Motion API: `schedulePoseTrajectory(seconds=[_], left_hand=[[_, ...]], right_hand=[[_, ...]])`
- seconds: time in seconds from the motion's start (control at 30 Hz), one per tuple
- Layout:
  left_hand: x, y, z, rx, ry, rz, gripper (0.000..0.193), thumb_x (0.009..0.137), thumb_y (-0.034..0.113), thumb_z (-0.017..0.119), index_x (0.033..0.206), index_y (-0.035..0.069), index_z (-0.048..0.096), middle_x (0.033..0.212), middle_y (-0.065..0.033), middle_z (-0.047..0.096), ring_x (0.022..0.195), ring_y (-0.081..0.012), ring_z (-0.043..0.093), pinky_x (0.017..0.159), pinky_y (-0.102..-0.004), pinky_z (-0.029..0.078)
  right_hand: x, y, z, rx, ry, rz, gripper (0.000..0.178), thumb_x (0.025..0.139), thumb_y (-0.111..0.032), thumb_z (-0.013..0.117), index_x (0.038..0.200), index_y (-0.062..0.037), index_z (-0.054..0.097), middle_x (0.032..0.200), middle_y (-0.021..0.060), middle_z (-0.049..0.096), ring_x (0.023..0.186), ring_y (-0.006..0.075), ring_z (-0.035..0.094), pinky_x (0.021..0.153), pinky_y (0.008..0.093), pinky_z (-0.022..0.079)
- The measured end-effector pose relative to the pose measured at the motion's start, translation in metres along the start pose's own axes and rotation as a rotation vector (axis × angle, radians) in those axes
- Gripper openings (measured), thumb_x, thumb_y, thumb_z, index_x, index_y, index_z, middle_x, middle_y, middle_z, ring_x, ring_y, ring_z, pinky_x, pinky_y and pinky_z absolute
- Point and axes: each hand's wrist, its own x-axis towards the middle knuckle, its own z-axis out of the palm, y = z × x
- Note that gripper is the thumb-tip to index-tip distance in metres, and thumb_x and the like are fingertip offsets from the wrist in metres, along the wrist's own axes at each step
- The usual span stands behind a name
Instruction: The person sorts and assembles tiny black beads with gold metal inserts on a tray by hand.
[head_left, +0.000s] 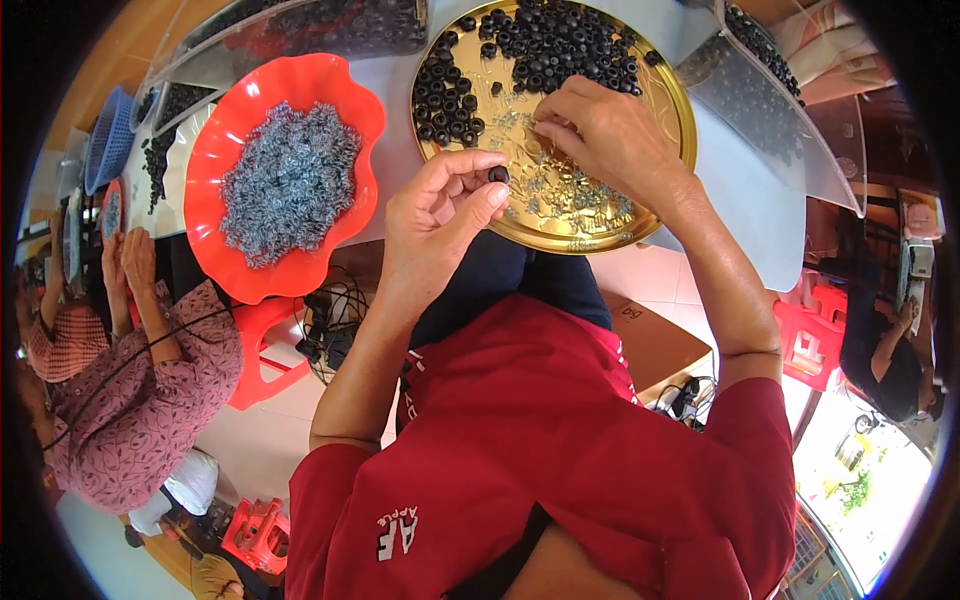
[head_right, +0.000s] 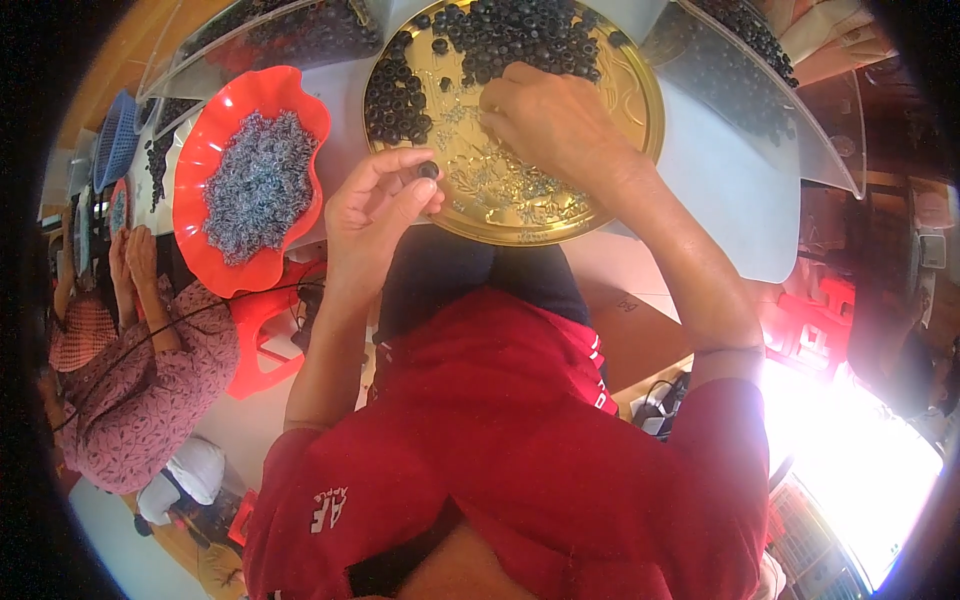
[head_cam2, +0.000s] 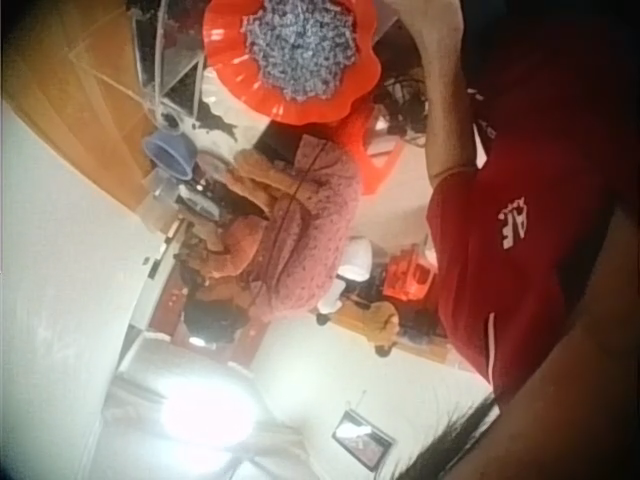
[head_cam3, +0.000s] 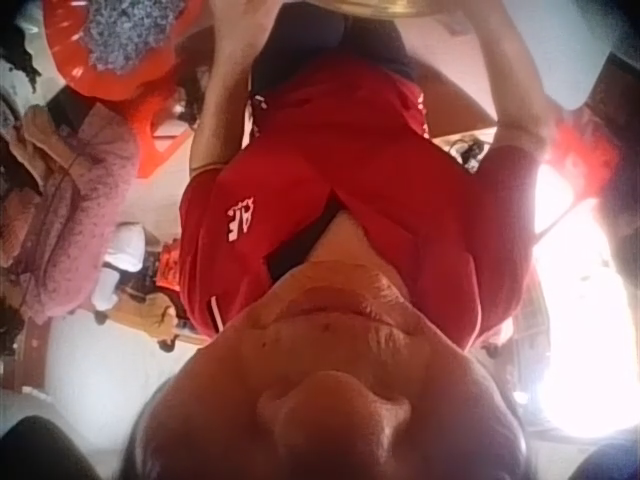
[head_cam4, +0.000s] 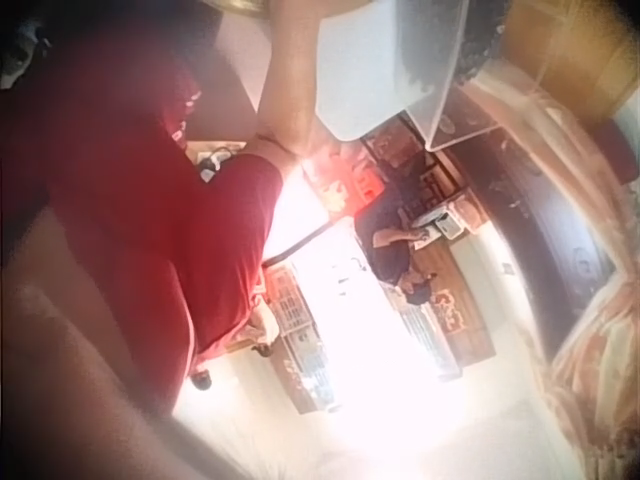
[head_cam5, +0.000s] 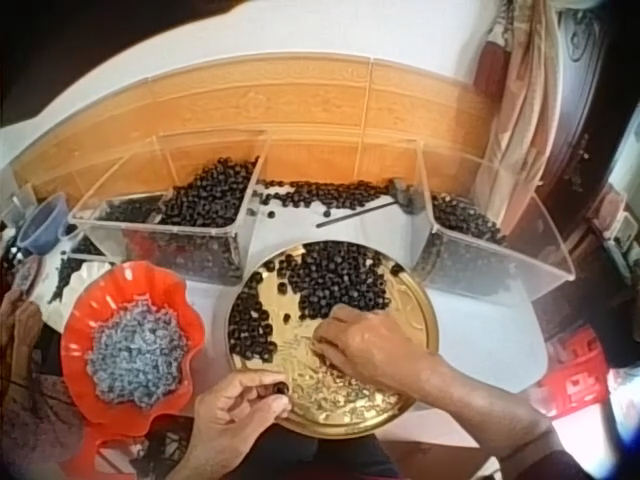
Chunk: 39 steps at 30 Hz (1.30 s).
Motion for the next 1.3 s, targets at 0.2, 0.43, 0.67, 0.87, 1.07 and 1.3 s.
schedulePoseTrajectory(seconds=[0.2,0.43,0.67,0.87,1.07,1.3], left_hand=[[-0.001,0.001,-0.001,0.005,0.014,-0.036,0.028,0.096,0.001,0.066,0.123,-0.001,0.061,0.103,-0.0038,0.062,0.090,-0.0097,0.060,0.082,-0.0249,0.051],[0.001,0.002,0.001,0.003,0.015,-0.018,0.028,0.096,0.001,0.066,0.123,-0.002,0.061,0.104,-0.0039,0.063,0.090,-0.0096,0.061,0.081,-0.0241,0.052],[0.007,-0.003,0.000,-0.066,0.039,-0.039,0.025,0.096,0.001,0.066,0.121,-0.002,0.061,0.106,-0.0067,0.066,0.091,-0.0120,0.065,0.084,-0.0263,0.055],[0.009,-0.004,0.006,-0.158,0.021,0.004,0.023,0.095,0.001,0.066,0.118,-0.001,0.060,0.105,-0.0073,0.067,0.092,-0.0121,0.066,0.082,-0.0259,0.056],[0.008,0.001,0.009,-0.028,0.026,0.014,0.024,0.094,0.000,0.068,0.116,-0.003,0.060,0.104,-0.0064,0.067,0.090,-0.0098,0.064,0.079,-0.0250,0.055],[0.006,0.001,0.009,-0.011,0.011,0.098,0.026,0.094,-0.002,0.068,0.119,-0.002,0.063,0.104,-0.0060,0.066,0.090,-0.0098,0.063,0.080,-0.0245,0.054]], right_hand=[[0.004,-0.003,0.005,0.018,0.052,0.007,0.019,0.091,-0.024,0.063,0.097,-0.0076,0.070,0.095,0.0129,0.067,0.084,0.0359,0.068,0.076,0.0466,0.055],[0.005,0.002,0.011,0.073,0.037,0.020,0.019,0.088,-0.019,0.063,0.101,-0.0059,0.070,0.095,0.0155,0.066,0.082,0.0380,0.067,0.077,0.0473,0.055],[-0.011,-0.020,0.000,0.855,0.069,0.228,0.021,0.092,-0.012,0.068,0.110,-0.0017,0.069,0.097,0.0096,0.071,0.085,0.0181,0.070,0.077,0.0327,0.056],[-0.026,-0.049,0.004,1.155,0.170,0.097,0.017,0.095,-0.006,0.068,0.109,0.0024,0.069,0.100,0.0047,0.067,0.083,0.0071,0.066,0.071,0.0211,0.052],[-0.030,-0.045,0.020,1.017,0.268,0.064,0.016,0.095,-0.006,0.068,0.109,0.0023,0.069,0.101,0.0045,0.067,0.081,0.0087,0.065,0.072,0.0235,0.053],[-0.037,-0.045,0.008,1.377,0.171,0.267,0.018,0.095,-0.008,0.069,0.112,-0.0018,0.070,0.098,0.0025,0.071,0.078,0.0076,0.063,0.071,0.0230,0.052]])
